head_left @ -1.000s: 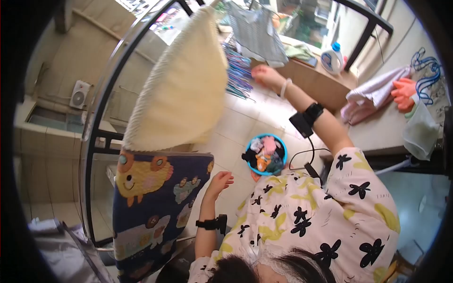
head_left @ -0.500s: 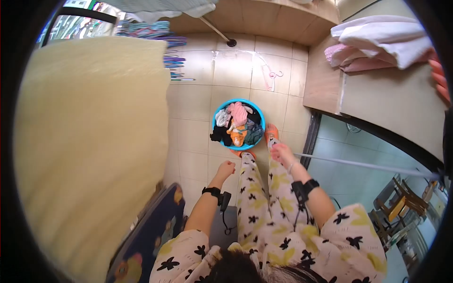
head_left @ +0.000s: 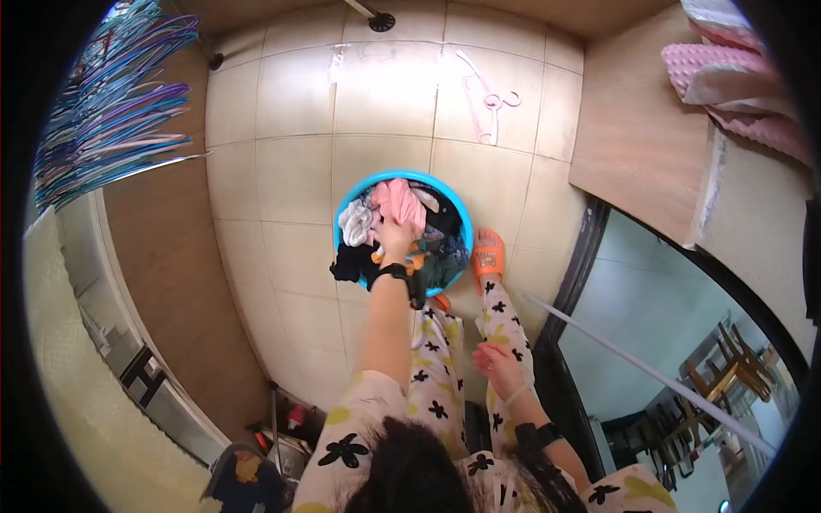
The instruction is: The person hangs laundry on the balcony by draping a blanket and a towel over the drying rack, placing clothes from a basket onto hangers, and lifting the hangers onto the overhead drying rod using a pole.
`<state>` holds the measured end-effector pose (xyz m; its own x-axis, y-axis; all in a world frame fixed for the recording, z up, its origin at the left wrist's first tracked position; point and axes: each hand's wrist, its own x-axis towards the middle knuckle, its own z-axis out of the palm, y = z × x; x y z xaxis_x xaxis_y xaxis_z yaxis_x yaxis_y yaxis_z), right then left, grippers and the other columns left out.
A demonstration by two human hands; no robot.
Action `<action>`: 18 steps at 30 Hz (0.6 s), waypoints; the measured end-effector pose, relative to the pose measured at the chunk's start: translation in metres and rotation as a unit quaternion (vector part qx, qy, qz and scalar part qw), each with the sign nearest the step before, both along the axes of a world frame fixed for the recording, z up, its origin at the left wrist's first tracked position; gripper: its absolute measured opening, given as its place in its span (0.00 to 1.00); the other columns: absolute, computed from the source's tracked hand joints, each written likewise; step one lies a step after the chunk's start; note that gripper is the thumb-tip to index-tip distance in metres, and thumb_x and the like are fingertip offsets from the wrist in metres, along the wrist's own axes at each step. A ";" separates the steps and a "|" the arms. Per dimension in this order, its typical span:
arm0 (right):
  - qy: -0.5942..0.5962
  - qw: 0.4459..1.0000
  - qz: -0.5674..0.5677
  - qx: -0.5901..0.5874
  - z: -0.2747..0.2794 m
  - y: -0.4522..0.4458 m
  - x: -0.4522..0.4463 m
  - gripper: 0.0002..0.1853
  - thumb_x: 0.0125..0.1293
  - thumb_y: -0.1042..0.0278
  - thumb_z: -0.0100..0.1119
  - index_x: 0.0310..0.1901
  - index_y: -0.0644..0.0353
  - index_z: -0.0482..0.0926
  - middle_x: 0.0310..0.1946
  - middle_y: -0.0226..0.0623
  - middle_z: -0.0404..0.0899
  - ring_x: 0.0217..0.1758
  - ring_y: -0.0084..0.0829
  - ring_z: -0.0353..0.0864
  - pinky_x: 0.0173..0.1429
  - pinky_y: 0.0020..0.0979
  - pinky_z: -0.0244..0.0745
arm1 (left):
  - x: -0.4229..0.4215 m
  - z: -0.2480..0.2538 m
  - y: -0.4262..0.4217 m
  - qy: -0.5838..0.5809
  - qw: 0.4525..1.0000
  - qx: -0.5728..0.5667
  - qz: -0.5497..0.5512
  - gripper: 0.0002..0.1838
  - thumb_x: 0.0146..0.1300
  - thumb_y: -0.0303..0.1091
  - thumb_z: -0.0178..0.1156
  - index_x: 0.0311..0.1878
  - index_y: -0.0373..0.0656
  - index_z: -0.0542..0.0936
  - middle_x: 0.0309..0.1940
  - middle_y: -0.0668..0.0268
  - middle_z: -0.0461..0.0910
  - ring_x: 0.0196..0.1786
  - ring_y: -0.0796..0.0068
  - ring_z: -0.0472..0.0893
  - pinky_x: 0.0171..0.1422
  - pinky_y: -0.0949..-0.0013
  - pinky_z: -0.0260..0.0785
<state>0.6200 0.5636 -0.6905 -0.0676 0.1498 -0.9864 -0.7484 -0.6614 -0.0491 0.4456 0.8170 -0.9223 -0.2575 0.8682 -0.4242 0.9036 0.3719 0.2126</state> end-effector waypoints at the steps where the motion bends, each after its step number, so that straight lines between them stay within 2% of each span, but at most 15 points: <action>1: 0.008 1.000 -0.001 -0.012 0.007 0.003 0.002 0.10 0.64 0.66 0.52 0.44 0.60 0.74 0.35 0.36 0.78 0.35 0.29 0.78 0.44 0.32 0.75 | -0.002 0.017 0.011 -0.135 0.989 0.022 -0.057 0.16 0.48 0.37 0.62 0.35 0.33 0.77 0.32 0.50 0.79 0.36 0.58 0.79 0.42 0.62 0.70; 3: 0.013 1.000 0.004 0.008 0.027 0.009 0.013 0.11 0.64 0.64 0.52 0.45 0.59 0.73 0.36 0.36 0.78 0.37 0.29 0.78 0.45 0.33 0.74 | 0.008 0.082 0.000 -0.263 0.963 0.039 -0.051 0.15 0.49 0.37 0.62 0.33 0.33 0.76 0.26 0.54 0.78 0.30 0.66 0.77 0.36 0.64 0.67; 4: 0.034 0.999 -0.002 0.010 0.043 0.009 0.018 0.13 0.65 0.63 0.53 0.48 0.58 0.71 0.40 0.38 0.77 0.40 0.30 0.77 0.47 0.34 0.74 | 0.006 0.107 -0.023 -0.313 0.945 0.085 -0.030 0.14 0.49 0.37 0.63 0.27 0.35 0.72 0.20 0.61 0.71 0.26 0.76 0.71 0.32 0.69 0.64; 5: 0.055 0.998 -0.008 0.013 0.064 0.011 0.023 0.16 0.65 0.62 0.53 0.51 0.57 0.69 0.44 0.39 0.75 0.44 0.31 0.76 0.49 0.36 0.73 | 0.012 0.173 -0.034 -0.300 0.951 0.064 -0.036 0.14 0.49 0.33 0.62 0.21 0.39 0.66 0.18 0.68 0.64 0.25 0.81 0.65 0.30 0.71 0.62; 6: 0.055 0.998 -0.011 0.020 0.084 0.025 0.025 0.16 0.65 0.62 0.53 0.51 0.57 0.69 0.44 0.39 0.75 0.44 0.31 0.76 0.49 0.36 0.73 | 0.007 0.210 -0.044 -0.357 0.930 0.074 -0.042 0.16 0.47 0.26 0.62 0.21 0.43 0.61 0.20 0.73 0.62 0.25 0.82 0.63 0.28 0.73 0.61; 8: 0.043 0.997 -0.057 0.039 0.132 0.069 0.031 0.22 0.65 0.58 0.54 0.58 0.54 0.63 0.52 0.42 0.70 0.52 0.33 0.72 0.55 0.39 0.71 | 0.013 0.337 -0.054 -0.519 0.851 -0.058 0.050 0.16 0.46 0.20 0.61 0.26 0.44 0.61 0.26 0.73 0.66 0.28 0.82 0.65 0.31 0.74 0.64; 10: 0.098 0.988 -0.098 0.066 0.193 0.115 0.038 0.28 0.65 0.58 0.55 0.63 0.52 0.56 0.59 0.43 0.63 0.59 0.33 0.68 0.60 0.39 0.68 | 0.005 0.404 -0.090 -0.553 0.823 -0.121 0.049 0.14 0.49 0.24 0.61 0.40 0.37 0.70 0.30 0.71 0.70 0.42 0.75 0.74 0.47 0.71 0.68; 11: 0.097 0.987 -0.102 0.073 0.213 0.127 0.037 0.28 0.65 0.58 0.55 0.63 0.52 0.56 0.59 0.43 0.63 0.59 0.33 0.68 0.60 0.39 0.68 | 0.016 0.454 -0.093 -0.554 0.823 -0.119 0.041 0.14 0.49 0.24 0.61 0.40 0.37 0.70 0.30 0.71 0.70 0.42 0.75 0.74 0.47 0.71 0.68; 13: 0.127 0.949 -0.023 0.287 0.247 0.142 0.032 0.31 0.61 0.58 0.60 0.63 0.56 0.59 0.53 0.35 0.70 0.54 0.27 0.71 0.56 0.32 0.70 | 0.043 0.567 -0.096 -0.562 0.803 -0.196 -0.024 0.27 0.54 0.24 0.60 0.58 0.44 0.63 0.42 0.67 0.68 0.48 0.75 0.73 0.50 0.70 0.69; 14: 0.126 0.947 -0.024 0.295 0.271 0.150 0.034 0.31 0.61 0.58 0.60 0.63 0.56 0.59 0.53 0.35 0.70 0.54 0.27 0.71 0.56 0.32 0.70 | 0.041 0.591 -0.100 -0.562 0.805 -0.191 -0.030 0.27 0.54 0.24 0.60 0.58 0.44 0.63 0.42 0.67 0.68 0.48 0.75 0.73 0.50 0.70 0.69; 16: 0.154 0.900 0.152 0.378 0.319 0.158 0.034 0.32 0.61 0.66 0.60 0.65 0.55 0.57 0.50 0.33 0.72 0.51 0.23 0.73 0.55 0.27 0.70 | 0.035 0.626 -0.113 -0.539 0.797 -0.262 -0.074 0.28 0.62 0.37 0.57 0.64 0.46 0.62 0.47 0.65 0.69 0.55 0.70 0.72 0.56 0.65 0.67; 17: 0.156 0.896 0.156 0.386 0.340 0.152 0.028 0.32 0.61 0.66 0.60 0.65 0.55 0.57 0.50 0.33 0.72 0.51 0.23 0.73 0.55 0.27 0.70 | 0.033 0.645 -0.117 -0.538 0.801 -0.253 -0.076 0.28 0.62 0.37 0.57 0.64 0.46 0.62 0.47 0.65 0.69 0.55 0.70 0.72 0.56 0.65 0.67; 18: 0.098 0.869 0.206 0.439 0.357 0.148 0.021 0.31 0.60 0.69 0.59 0.64 0.55 0.59 0.48 0.32 0.73 0.49 0.23 0.74 0.53 0.26 0.71 | 0.033 0.662 -0.119 -0.511 0.818 -0.261 0.042 0.25 0.64 0.42 0.55 0.62 0.46 0.64 0.49 0.66 0.70 0.53 0.70 0.72 0.56 0.65 0.67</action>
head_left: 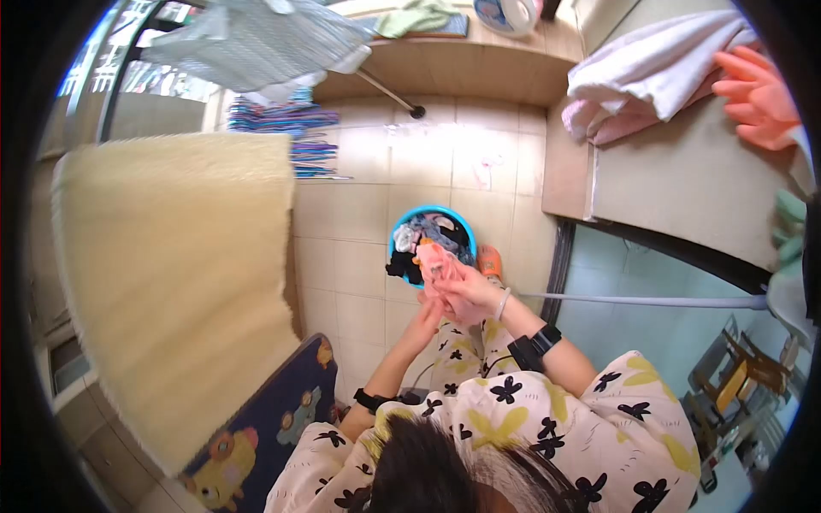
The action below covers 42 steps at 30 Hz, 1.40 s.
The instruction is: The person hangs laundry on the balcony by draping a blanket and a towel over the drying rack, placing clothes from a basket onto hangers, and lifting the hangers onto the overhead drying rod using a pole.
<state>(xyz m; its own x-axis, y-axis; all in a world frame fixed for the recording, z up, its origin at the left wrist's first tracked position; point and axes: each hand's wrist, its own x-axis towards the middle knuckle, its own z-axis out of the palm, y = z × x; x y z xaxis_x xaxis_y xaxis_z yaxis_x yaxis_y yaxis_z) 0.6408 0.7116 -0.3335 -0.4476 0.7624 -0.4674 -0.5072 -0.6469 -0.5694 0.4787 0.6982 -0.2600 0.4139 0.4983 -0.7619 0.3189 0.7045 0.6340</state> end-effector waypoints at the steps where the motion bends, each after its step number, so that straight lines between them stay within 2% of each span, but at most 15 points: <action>1: -0.059 0.995 0.016 0.076 0.030 0.002 -0.005 0.30 0.59 0.72 0.57 0.63 0.56 0.60 0.45 0.31 0.74 0.46 0.23 0.74 0.50 0.24 0.72 | 0.000 0.017 -0.002 0.057 0.993 -0.064 0.087 0.24 0.66 0.48 0.52 0.60 0.45 0.66 0.50 0.67 0.70 0.52 0.70 0.72 0.55 0.65 0.67; 3: -0.184 0.968 0.070 0.156 0.077 -0.005 -0.003 0.25 0.59 0.74 0.56 0.59 0.58 0.64 0.44 0.32 0.74 0.42 0.22 0.75 0.44 0.24 0.73 | 0.004 0.043 -0.013 0.054 0.988 -0.057 0.135 0.22 0.66 0.51 0.51 0.55 0.46 0.71 0.48 0.70 0.72 0.49 0.75 0.73 0.51 0.68 0.68; 6: 0.118 0.992 0.032 -0.037 0.127 -0.011 0.000 0.13 0.62 0.71 0.57 0.47 0.61 0.68 0.38 0.32 0.74 0.38 0.19 0.75 0.37 0.23 0.72 | 0.002 0.079 -0.031 0.018 0.985 0.006 0.169 0.13 0.64 0.46 0.56 0.44 0.48 0.77 0.41 0.75 0.76 0.45 0.84 0.74 0.48 0.71 0.68; 9: 0.024 0.991 0.124 0.047 0.142 -0.001 0.006 0.11 0.62 0.68 0.58 0.43 0.61 0.70 0.37 0.30 0.74 0.38 0.19 0.74 0.37 0.22 0.72 | -0.012 0.089 -0.041 -0.027 0.978 0.050 0.202 0.09 0.63 0.41 0.58 0.39 0.48 0.77 0.38 0.74 0.76 0.42 0.83 0.74 0.48 0.72 0.68; 12: -0.064 0.989 0.064 0.117 0.183 0.000 0.003 0.12 0.61 0.62 0.61 0.36 0.61 0.73 0.32 0.27 0.75 0.31 0.20 0.74 0.33 0.23 0.72 | -0.032 0.090 -0.053 0.237 0.842 0.464 0.142 0.07 0.62 0.35 0.58 0.33 0.43 0.76 0.30 0.72 0.76 0.36 0.83 0.75 0.44 0.71 0.70; 15: -0.217 0.958 0.072 0.171 0.188 0.007 0.009 0.15 0.59 0.56 0.62 0.29 0.61 0.75 0.25 0.27 0.74 0.25 0.20 0.72 0.30 0.25 0.71 | -0.046 0.100 -0.056 0.264 0.837 0.390 0.280 0.07 0.62 0.35 0.59 0.35 0.41 0.75 0.31 0.68 0.77 0.35 0.79 0.77 0.42 0.71 0.72; 17: -0.300 0.926 0.083 0.212 0.185 0.007 0.009 0.17 0.58 0.53 0.63 0.27 0.61 0.76 0.21 0.28 0.74 0.22 0.21 0.71 0.29 0.26 0.70 | -0.049 0.114 -0.056 0.052 0.826 0.260 0.498 0.08 0.62 0.34 0.58 0.37 0.40 0.74 0.33 0.64 0.78 0.35 0.74 0.79 0.43 0.71 0.74; 24: -0.487 0.758 0.371 0.226 0.203 0.008 -0.001 0.15 0.54 0.55 0.62 0.26 0.60 0.78 0.20 0.37 0.76 0.24 0.29 0.77 0.32 0.28 0.73 | -0.053 0.148 -0.052 -0.266 0.746 0.077 0.606 0.04 0.61 0.28 0.49 0.38 0.40 0.72 0.39 0.64 0.75 0.45 0.71 0.76 0.50 0.63 0.71; 26: -0.681 0.537 0.302 0.396 0.184 0.007 -0.011 0.11 0.56 0.64 0.55 0.33 0.63 0.79 0.30 0.41 0.79 0.31 0.30 0.82 0.31 0.30 0.77 | -0.055 0.152 -0.049 -0.256 0.743 0.089 0.612 0.03 0.60 0.28 0.50 0.37 0.41 0.72 0.38 0.64 0.74 0.44 0.72 0.76 0.48 0.64 0.72; 30: -0.596 0.638 0.163 0.459 0.141 0.042 -0.026 0.11 0.54 0.73 0.50 0.39 0.63 0.79 0.36 0.42 0.79 0.34 0.30 0.82 0.30 0.30 0.78 | -0.071 0.170 -0.053 -0.125 0.851 0.232 0.454 0.08 0.56 0.33 0.56 0.28 0.44 0.66 0.25 0.70 0.70 0.28 0.78 0.73 0.33 0.76 0.67; 32: -0.345 0.894 0.194 0.209 0.177 0.052 -0.025 0.12 0.54 0.77 0.48 0.39 0.64 0.79 0.35 0.41 0.80 0.36 0.30 0.82 0.31 0.28 0.79 | -0.097 0.148 -0.051 0.164 0.891 0.366 0.213 0.12 0.50 0.33 0.63 0.27 0.43 0.68 0.21 0.71 0.70 0.23 0.79 0.72 0.27 0.77 0.64; 33: -0.320 0.908 0.201 0.183 0.191 0.056 -0.030 0.14 0.53 0.82 0.44 0.39 0.64 0.79 0.35 0.38 0.80 0.36 0.30 0.81 0.35 0.27 0.80 | -0.100 0.144 -0.049 0.164 0.890 0.366 0.215 0.12 0.50 0.33 0.63 0.27 0.43 0.68 0.21 0.71 0.70 0.23 0.79 0.72 0.27 0.77 0.64; 37: -0.321 0.851 0.163 0.383 0.221 0.053 -0.078 0.15 0.51 0.77 0.47 0.39 0.67 0.80 0.34 0.43 0.81 0.39 0.32 0.80 0.45 0.30 0.76 | -0.146 0.091 -0.026 0.422 0.810 0.405 0.021 0.11 0.57 0.36 0.58 0.34 0.37 0.74 0.26 0.64 0.78 0.29 0.72 0.78 0.27 0.73 0.67; 39: -0.398 0.774 0.169 0.462 0.239 0.049 -0.097 0.15 0.52 0.73 0.48 0.41 0.60 0.80 0.38 0.45 0.80 0.42 0.38 0.79 0.47 0.32 0.73 | -0.164 0.088 -0.016 0.144 0.867 0.281 0.384 0.14 0.62 0.39 0.54 0.40 0.37 0.74 0.32 0.63 0.77 0.32 0.67 0.79 0.30 0.68 0.69; 42: -0.470 0.699 0.084 0.532 0.271 0.024 -0.100 0.16 0.53 0.69 0.50 0.44 0.58 0.78 0.36 0.44 0.80 0.41 0.43 0.79 0.45 0.34 0.73 | -0.130 0.130 -0.042 0.119 0.677 0.452 0.568 0.13 0.65 0.37 0.50 0.48 0.38 0.71 0.41 0.62 0.75 0.34 0.71 0.78 0.34 0.69 0.72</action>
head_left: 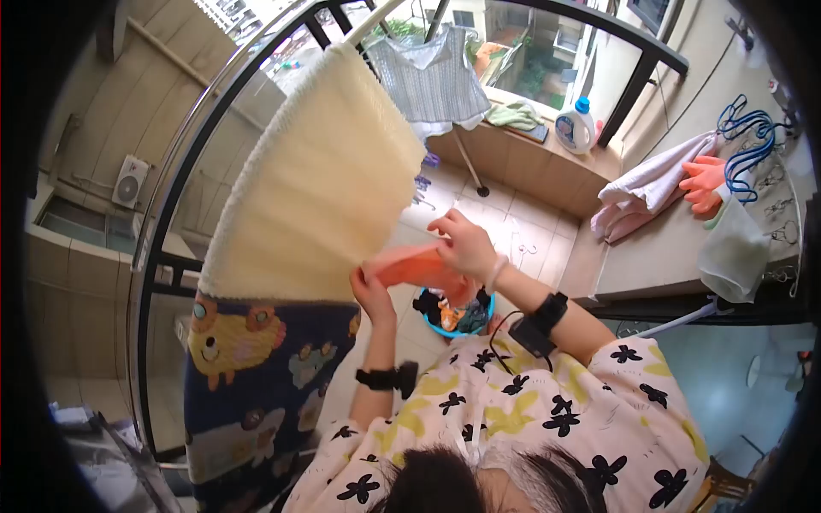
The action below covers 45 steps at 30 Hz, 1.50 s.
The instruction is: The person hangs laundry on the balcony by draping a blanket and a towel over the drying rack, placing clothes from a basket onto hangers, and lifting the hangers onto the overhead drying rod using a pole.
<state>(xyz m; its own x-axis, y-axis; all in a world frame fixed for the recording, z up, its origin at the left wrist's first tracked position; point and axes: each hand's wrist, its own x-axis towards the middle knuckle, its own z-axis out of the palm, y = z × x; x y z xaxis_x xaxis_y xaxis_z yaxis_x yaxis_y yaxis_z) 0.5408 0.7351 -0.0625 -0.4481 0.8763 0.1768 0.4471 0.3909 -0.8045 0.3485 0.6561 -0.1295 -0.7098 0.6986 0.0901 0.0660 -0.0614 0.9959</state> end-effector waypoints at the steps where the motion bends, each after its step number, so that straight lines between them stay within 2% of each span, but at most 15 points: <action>1: 0.021 0.999 0.001 0.027 -0.007 -0.003 -0.003 0.15 0.54 0.67 0.51 0.44 0.57 0.78 0.37 0.43 0.80 0.43 0.43 0.78 0.45 0.35 0.73 | -0.004 -0.028 0.003 0.157 0.986 0.032 0.053 0.13 0.65 0.36 0.50 0.49 0.39 0.70 0.43 0.61 0.74 0.35 0.73 0.78 0.33 0.70 0.73; 2: 0.043 0.998 0.007 0.047 -0.018 -0.005 -0.005 0.15 0.54 0.66 0.53 0.44 0.55 0.78 0.38 0.42 0.80 0.44 0.43 0.77 0.45 0.35 0.73 | -0.006 -0.069 0.005 -0.206 0.966 0.155 0.002 0.13 0.64 0.36 0.52 0.47 0.39 0.71 0.43 0.61 0.75 0.38 0.71 0.79 0.36 0.68 0.74; 3: -0.110 0.987 0.114 -0.030 -0.042 0.006 -0.003 0.16 0.50 0.67 0.57 0.43 0.55 0.78 0.41 0.42 0.79 0.44 0.43 0.77 0.46 0.37 0.73 | -0.023 -0.110 0.003 -0.209 0.966 0.155 -0.001 0.13 0.64 0.36 0.52 0.47 0.39 0.71 0.43 0.61 0.75 0.38 0.71 0.79 0.36 0.68 0.74; 5: -0.279 0.924 0.229 -0.130 -0.110 0.017 0.013 0.18 0.45 0.68 0.62 0.43 0.55 0.79 0.43 0.42 0.78 0.44 0.42 0.78 0.46 0.39 0.73 | -0.051 -0.159 -0.004 -0.309 0.937 -0.164 0.008 0.14 0.63 0.36 0.54 0.47 0.38 0.72 0.45 0.60 0.75 0.42 0.67 0.78 0.41 0.65 0.73; 8: -0.217 0.964 0.142 -0.057 -0.137 0.015 0.017 0.16 0.44 0.74 0.55 0.39 0.54 0.82 0.32 0.41 0.82 0.40 0.41 0.80 0.47 0.37 0.74 | -0.040 -0.136 0.000 -0.445 0.895 -0.034 -0.018 0.13 0.60 0.29 0.52 0.44 0.30 0.74 0.38 0.53 0.78 0.41 0.61 0.80 0.43 0.62 0.76; 9: -0.182 0.959 0.121 -0.179 -0.114 0.037 0.011 0.17 0.44 0.78 0.52 0.37 0.58 0.82 0.33 0.42 0.82 0.37 0.38 0.82 0.43 0.34 0.76 | -0.059 -0.154 0.017 -0.497 0.867 -0.032 -0.016 0.13 0.60 0.30 0.51 0.41 0.28 0.74 0.34 0.50 0.78 0.37 0.59 0.81 0.41 0.62 0.77; 11: -0.138 0.961 0.103 -0.217 -0.116 0.079 0.008 0.16 0.45 0.79 0.50 0.36 0.61 0.82 0.33 0.43 0.82 0.33 0.35 0.82 0.38 0.32 0.77 | -0.084 -0.113 0.022 -0.371 0.913 -0.094 -0.143 0.13 0.60 0.32 0.49 0.33 0.30 0.75 0.31 0.51 0.78 0.32 0.58 0.81 0.37 0.63 0.78; 14: -0.125 0.944 0.063 -0.298 -0.118 0.097 0.017 0.16 0.49 0.79 0.46 0.38 0.63 0.81 0.33 0.39 0.82 0.30 0.29 0.82 0.35 0.29 0.77 | -0.122 -0.236 -0.013 -0.341 0.930 -0.098 -0.096 0.10 0.55 0.32 0.55 0.27 0.34 0.77 0.20 0.60 0.76 0.21 0.65 0.78 0.26 0.67 0.73; 18: -0.044 0.932 0.039 -0.356 -0.127 0.171 0.003 0.14 0.54 0.74 0.47 0.41 0.63 0.79 0.31 0.36 0.80 0.28 0.26 0.81 0.31 0.28 0.76 | -0.099 -0.184 -0.013 -0.369 0.912 -0.176 -0.020 0.11 0.55 0.32 0.56 0.27 0.32 0.76 0.19 0.60 0.75 0.16 0.64 0.74 0.21 0.67 0.69; 22: 0.046 0.961 0.036 -0.270 -0.119 0.286 -0.052 0.14 0.55 0.72 0.50 0.43 0.63 0.78 0.28 0.36 0.80 0.24 0.26 0.79 0.29 0.30 0.75 | -0.144 -0.317 -0.041 -0.500 0.860 -0.105 0.007 0.14 0.56 0.32 0.51 0.33 0.27 0.76 0.27 0.51 0.77 0.25 0.52 0.79 0.29 0.59 0.76; 25: 0.103 0.956 0.042 -0.273 -0.113 0.369 -0.107 0.16 0.57 0.75 0.46 0.47 0.61 0.76 0.30 0.35 0.79 0.28 0.25 0.77 0.33 0.29 0.73 | -0.108 -0.147 -0.007 -0.472 0.830 -0.256 -0.148 0.17 0.58 0.31 0.44 0.37 0.23 0.75 0.34 0.44 0.77 0.37 0.44 0.79 0.40 0.52 0.78; 29: 0.151 0.956 0.078 -0.241 -0.123 0.466 -0.154 0.19 0.60 0.71 0.44 0.53 0.57 0.72 0.35 0.35 0.77 0.30 0.25 0.74 0.33 0.28 0.72 | -0.099 -0.203 -0.026 -0.402 0.905 -0.131 -0.053 0.18 0.57 0.29 0.42 0.39 0.22 0.74 0.38 0.44 0.76 0.42 0.44 0.78 0.47 0.49 0.75; 32: 0.013 0.980 0.051 0.191 -0.285 0.562 -0.175 0.19 0.64 0.62 0.42 0.55 0.55 0.71 0.29 0.39 0.76 0.25 0.34 0.74 0.30 0.38 0.74 | -0.045 -0.106 0.013 -0.582 0.807 -0.076 0.068 0.14 0.60 0.26 0.47 0.44 0.24 0.74 0.43 0.50 0.77 0.48 0.54 0.78 0.56 0.59 0.73; 37: -0.127 0.980 -0.069 -0.134 -0.281 0.580 -0.085 0.18 0.63 0.63 0.45 0.54 0.54 0.71 0.29 0.37 0.75 0.25 0.35 0.73 0.34 0.37 0.74 | 0.005 -0.110 0.028 -0.522 0.825 -0.119 0.181 0.14 0.60 0.26 0.47 0.44 0.24 0.74 0.43 0.50 0.77 0.47 0.54 0.78 0.55 0.59 0.73; 45: -0.135 0.980 -0.065 -0.129 -0.354 0.614 -0.150 0.17 0.62 0.64 0.48 0.53 0.54 0.72 0.27 0.33 0.74 0.26 0.38 0.72 0.39 0.35 0.73 | 0.034 -0.122 0.031 -0.477 0.829 -0.166 0.240 0.14 0.60 0.27 0.48 0.44 0.25 0.73 0.43 0.50 0.77 0.47 0.55 0.78 0.54 0.59 0.74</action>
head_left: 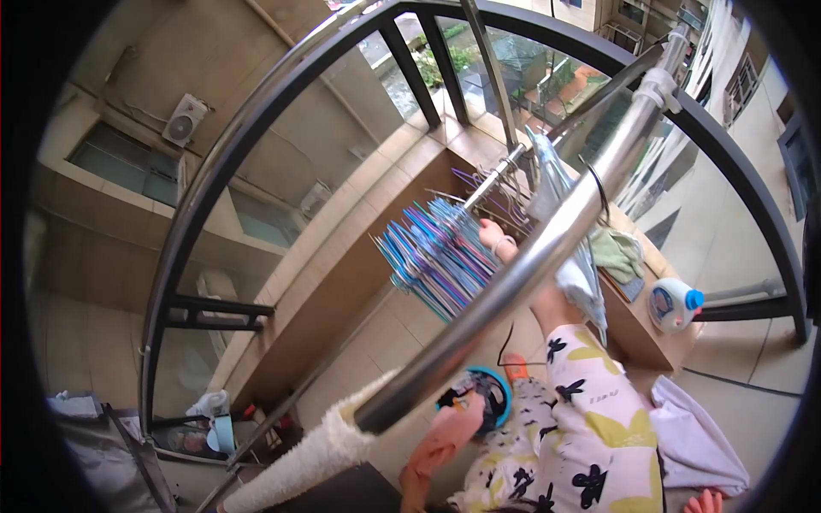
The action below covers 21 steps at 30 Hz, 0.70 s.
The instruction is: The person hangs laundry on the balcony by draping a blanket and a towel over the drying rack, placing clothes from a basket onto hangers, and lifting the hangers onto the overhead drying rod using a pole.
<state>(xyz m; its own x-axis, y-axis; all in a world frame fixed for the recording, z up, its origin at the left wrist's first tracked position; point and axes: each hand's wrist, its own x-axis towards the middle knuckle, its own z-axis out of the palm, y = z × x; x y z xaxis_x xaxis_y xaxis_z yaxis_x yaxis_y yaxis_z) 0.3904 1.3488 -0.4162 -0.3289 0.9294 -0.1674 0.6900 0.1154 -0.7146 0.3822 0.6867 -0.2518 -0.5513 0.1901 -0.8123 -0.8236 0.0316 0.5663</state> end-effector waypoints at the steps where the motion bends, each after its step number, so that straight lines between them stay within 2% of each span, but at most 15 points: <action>1: 0.005 1.000 0.001 0.006 -0.007 0.009 -0.017 0.17 0.62 0.64 0.49 0.53 0.54 0.72 0.27 0.33 0.74 0.26 0.38 0.72 0.40 0.35 0.73 | 0.000 0.001 0.002 0.001 1.000 -0.007 0.000 0.14 0.60 0.27 0.48 0.44 0.25 0.73 0.43 0.50 0.77 0.47 0.55 0.78 0.54 0.60 0.74; 6: 0.040 0.998 0.000 0.043 -0.072 0.039 -0.076 0.17 0.62 0.64 0.51 0.53 0.53 0.73 0.26 0.31 0.73 0.26 0.40 0.71 0.44 0.34 0.73 | -0.009 0.007 0.020 0.003 0.999 -0.034 -0.004 0.14 0.60 0.27 0.49 0.45 0.25 0.73 0.44 0.50 0.77 0.46 0.56 0.79 0.53 0.60 0.74; 9: 0.011 1.000 -0.010 0.010 -0.037 0.018 -0.062 0.16 0.61 0.64 0.51 0.51 0.54 0.73 0.28 0.33 0.74 0.27 0.41 0.72 0.44 0.34 0.73 | -0.009 0.011 0.030 0.007 0.999 -0.042 -0.001 0.14 0.60 0.27 0.49 0.45 0.25 0.73 0.44 0.50 0.77 0.46 0.56 0.79 0.53 0.60 0.74; 12: -0.002 1.000 -0.025 -0.002 -0.028 0.002 -0.039 0.16 0.61 0.63 0.52 0.50 0.55 0.74 0.29 0.36 0.75 0.28 0.41 0.72 0.44 0.34 0.73 | -0.006 0.012 0.032 0.008 0.999 -0.043 -0.001 0.15 0.60 0.27 0.49 0.45 0.25 0.73 0.44 0.50 0.77 0.46 0.56 0.79 0.52 0.60 0.74; 21: -0.064 0.996 -0.067 -0.011 0.015 -0.077 0.092 0.16 0.59 0.61 0.54 0.47 0.57 0.77 0.33 0.43 0.77 0.30 0.44 0.74 0.45 0.35 0.73 | 0.015 0.010 0.007 0.031 0.999 -0.036 -0.009 0.15 0.60 0.27 0.50 0.46 0.25 0.73 0.44 0.51 0.77 0.45 0.57 0.79 0.51 0.60 0.75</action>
<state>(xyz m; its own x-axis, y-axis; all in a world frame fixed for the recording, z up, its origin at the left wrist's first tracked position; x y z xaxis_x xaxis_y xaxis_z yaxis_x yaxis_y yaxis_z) 0.4828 1.2714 -0.4007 -0.1768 0.9594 -0.2197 0.7833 0.0020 -0.6217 0.3974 0.6939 -0.2421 -0.5979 0.1419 -0.7889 -0.7861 0.0885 0.6117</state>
